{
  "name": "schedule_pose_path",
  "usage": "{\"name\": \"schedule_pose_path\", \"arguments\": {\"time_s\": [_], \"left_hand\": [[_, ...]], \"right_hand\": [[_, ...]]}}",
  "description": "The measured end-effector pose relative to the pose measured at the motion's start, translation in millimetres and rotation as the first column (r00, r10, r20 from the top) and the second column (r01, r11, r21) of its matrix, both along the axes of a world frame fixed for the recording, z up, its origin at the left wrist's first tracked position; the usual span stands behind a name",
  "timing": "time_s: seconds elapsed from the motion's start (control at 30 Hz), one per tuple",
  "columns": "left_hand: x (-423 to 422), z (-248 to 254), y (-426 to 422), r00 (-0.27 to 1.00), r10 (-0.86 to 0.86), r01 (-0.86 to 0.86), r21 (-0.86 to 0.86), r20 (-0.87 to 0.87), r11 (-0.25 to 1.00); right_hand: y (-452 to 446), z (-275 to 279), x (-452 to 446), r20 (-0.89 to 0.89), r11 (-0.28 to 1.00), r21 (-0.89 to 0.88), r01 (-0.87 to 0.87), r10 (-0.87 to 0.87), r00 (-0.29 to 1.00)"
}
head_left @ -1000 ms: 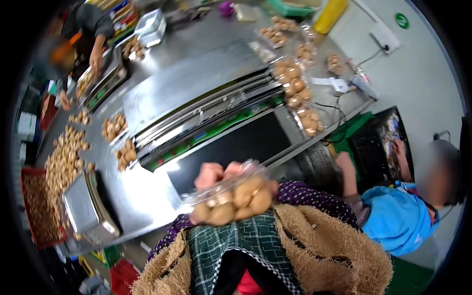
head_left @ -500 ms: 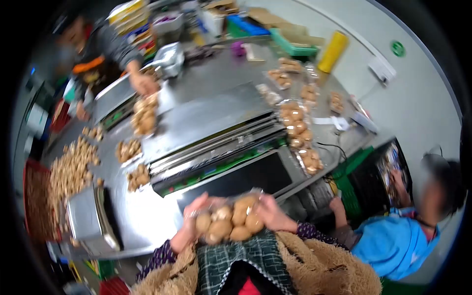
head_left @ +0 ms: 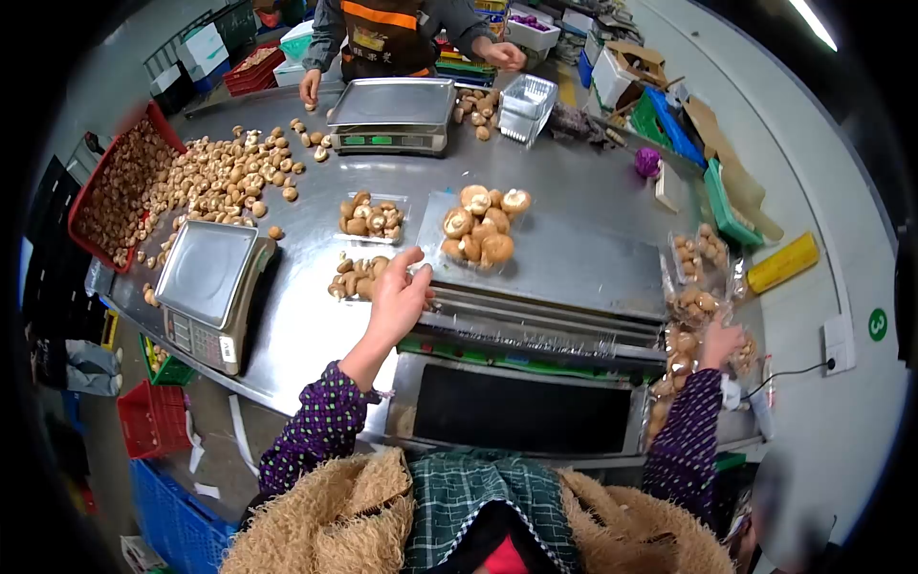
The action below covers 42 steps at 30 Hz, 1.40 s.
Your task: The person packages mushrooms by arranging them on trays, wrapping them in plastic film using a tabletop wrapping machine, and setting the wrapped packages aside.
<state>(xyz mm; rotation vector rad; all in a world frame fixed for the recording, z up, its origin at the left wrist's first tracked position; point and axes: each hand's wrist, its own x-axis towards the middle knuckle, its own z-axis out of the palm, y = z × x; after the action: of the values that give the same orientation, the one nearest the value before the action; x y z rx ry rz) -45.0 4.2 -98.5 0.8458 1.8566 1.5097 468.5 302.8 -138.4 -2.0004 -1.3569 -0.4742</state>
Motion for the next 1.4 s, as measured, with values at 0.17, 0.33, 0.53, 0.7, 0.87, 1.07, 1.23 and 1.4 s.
{"name": "schedule_pose_path", "arguments": {"time_s": [0.17, 0.33, 0.53, 0.7, 0.87, 1.07, 1.23, 1.4], "left_hand": [[-26, -13, 57, 0.972, -0.020, -0.001, -0.093, -0.233, 0.996], [-46, -22, 88, 0.955, -0.024, 0.015, -0.030, -0.295, 0.999], [-73, -6, 109, 0.915, -0.334, 0.290, -0.207, -0.227, 0.934], [-47, 11, 129, 0.841, -0.408, 0.350, -0.218, -0.356, 0.911], [-16, 18, 131, 0.512, -0.356, 0.353, -0.187, -0.781, 0.917], [-17, 10, 140, 0.681, -0.271, 0.350, -0.021, -0.680, 0.936], [-36, -4, 144, 0.816, -0.330, 0.376, 0.003, -0.475, 0.927], [-32, -10, 135, 0.529, -0.253, 0.233, -0.148, -0.810, 0.961]], "right_hand": [[-37, 75, -216, -0.331, 0.324, 0.110, -0.940, 0.903, 0.272], [-30, 61, -346, -0.175, 0.000, -0.034, -0.999, 0.984, 0.006], [-59, 72, -323, -0.390, -0.128, -0.246, -0.961, 0.921, -0.023], [-81, 65, -289, -0.541, -0.084, -0.323, -0.943, 0.834, 0.111], [-88, 60, -279, -0.354, 0.040, -0.298, -0.954, 0.923, 0.150], [-75, 70, -316, -0.160, 0.092, -0.143, -0.985, 0.980, 0.115], [-64, 61, -343, -0.262, -0.128, -0.199, -0.972, 0.962, -0.073], [-70, 70, -352, -0.180, -0.031, -0.328, -0.944, 0.983, 0.030]]}}
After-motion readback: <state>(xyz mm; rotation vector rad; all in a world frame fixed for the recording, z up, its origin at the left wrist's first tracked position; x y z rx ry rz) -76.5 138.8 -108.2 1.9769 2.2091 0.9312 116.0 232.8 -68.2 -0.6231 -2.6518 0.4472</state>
